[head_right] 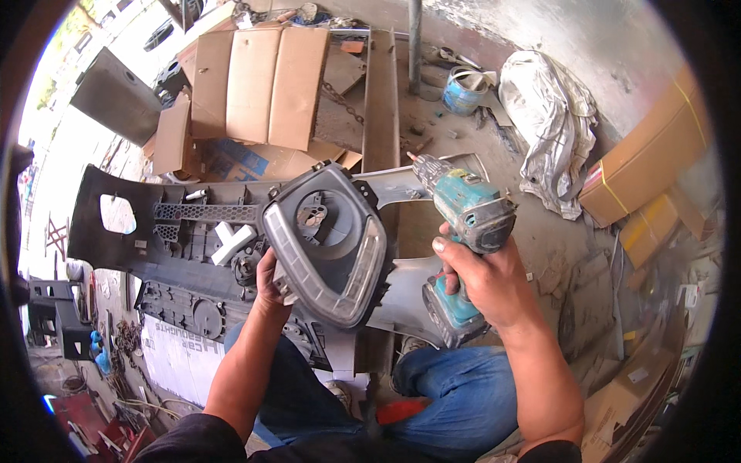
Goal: The person uses a cordless drill to attach a headlight assembly and other components to a car bumper. They then move the bumper to the front of a white truck and align it for installation.
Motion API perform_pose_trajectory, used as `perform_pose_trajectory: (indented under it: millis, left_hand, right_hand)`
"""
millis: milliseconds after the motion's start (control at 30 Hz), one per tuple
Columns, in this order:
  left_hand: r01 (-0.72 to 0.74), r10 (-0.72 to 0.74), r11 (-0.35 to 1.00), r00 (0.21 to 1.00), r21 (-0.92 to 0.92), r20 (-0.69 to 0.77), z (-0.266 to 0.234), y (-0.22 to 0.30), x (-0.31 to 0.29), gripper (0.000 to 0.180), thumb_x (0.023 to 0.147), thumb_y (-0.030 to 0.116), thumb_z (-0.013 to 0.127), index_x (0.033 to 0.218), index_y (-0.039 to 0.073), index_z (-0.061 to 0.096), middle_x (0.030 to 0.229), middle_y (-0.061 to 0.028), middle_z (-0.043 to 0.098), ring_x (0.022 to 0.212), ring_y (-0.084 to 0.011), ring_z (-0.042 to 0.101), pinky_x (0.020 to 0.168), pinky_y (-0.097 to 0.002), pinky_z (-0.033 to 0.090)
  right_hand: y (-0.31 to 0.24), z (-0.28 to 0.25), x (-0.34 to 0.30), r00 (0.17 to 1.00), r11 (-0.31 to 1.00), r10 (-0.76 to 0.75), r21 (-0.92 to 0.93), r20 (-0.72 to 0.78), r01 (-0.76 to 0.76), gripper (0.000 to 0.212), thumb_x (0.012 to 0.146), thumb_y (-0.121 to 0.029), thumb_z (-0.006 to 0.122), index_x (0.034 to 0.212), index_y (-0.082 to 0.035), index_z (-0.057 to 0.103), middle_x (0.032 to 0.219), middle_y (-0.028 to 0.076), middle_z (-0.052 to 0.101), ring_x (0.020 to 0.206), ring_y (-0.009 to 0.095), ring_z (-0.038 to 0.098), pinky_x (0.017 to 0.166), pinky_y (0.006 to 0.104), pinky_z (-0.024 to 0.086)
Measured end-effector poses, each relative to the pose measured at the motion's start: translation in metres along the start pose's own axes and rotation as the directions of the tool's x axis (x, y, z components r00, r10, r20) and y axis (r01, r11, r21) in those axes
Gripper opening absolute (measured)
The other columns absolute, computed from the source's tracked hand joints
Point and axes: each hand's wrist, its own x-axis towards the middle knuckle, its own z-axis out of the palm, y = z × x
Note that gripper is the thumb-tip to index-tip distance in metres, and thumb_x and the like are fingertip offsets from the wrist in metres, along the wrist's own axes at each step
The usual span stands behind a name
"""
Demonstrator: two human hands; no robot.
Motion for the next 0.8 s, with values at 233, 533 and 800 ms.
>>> perform_pose_trajectory:
  millis: [233, 533, 800]
  left_hand:
    - [0.074, -0.075, 0.997, 0.991, -0.007, -0.107, 0.002, -0.002, 0.007, 0.048, 0.105, 0.037, 0.071, 0.140, 0.005, 0.067, 0.121, -0.0116, 0.077, 0.102, -0.0251, 0.074, 0.093, -0.0441, 0.062]
    - [-0.007, 0.008, 0.999, 1.000, -0.036, 0.026, 0.000, 0.000, 0.004, 0.044, 0.105, 0.034, 0.071, 0.137, 0.003, 0.069, 0.125, -0.0135, 0.078, 0.111, -0.0294, 0.077, 0.102, -0.0488, 0.062]
    - [0.016, 0.025, 0.987, 0.966, -0.157, 0.257, -0.030, 0.001, -0.009, 0.055, 0.106, 0.035, 0.064, 0.152, 0.005, 0.061, 0.143, -0.0139, 0.070, 0.130, -0.0306, 0.068, 0.116, -0.0476, 0.051]
  right_hand:
    - [0.004, 0.010, 0.003, 0.999, 0.996, 0.036, -0.085, 0.007, -0.036, 0.024, 0.098, -0.013, 0.072, 0.118, 0.000, 0.067, 0.092, 0.005, 0.065, 0.063, 0.015, 0.058, 0.057, 0.0326, 0.051]
    - [0.006, 0.016, 0.000, 0.999, 0.997, 0.040, -0.072, 0.028, -0.038, 0.022, 0.099, -0.010, 0.074, 0.118, -0.001, 0.067, 0.088, 0.004, 0.064, 0.063, 0.013, 0.059, 0.058, 0.0311, 0.052]
    - [0.014, 0.018, 0.012, 0.995, 0.997, 0.078, -0.008, 0.056, -0.078, 0.023, 0.100, -0.020, 0.078, 0.114, -0.005, 0.067, 0.089, 0.002, 0.064, 0.068, 0.013, 0.062, 0.060, 0.0314, 0.053]
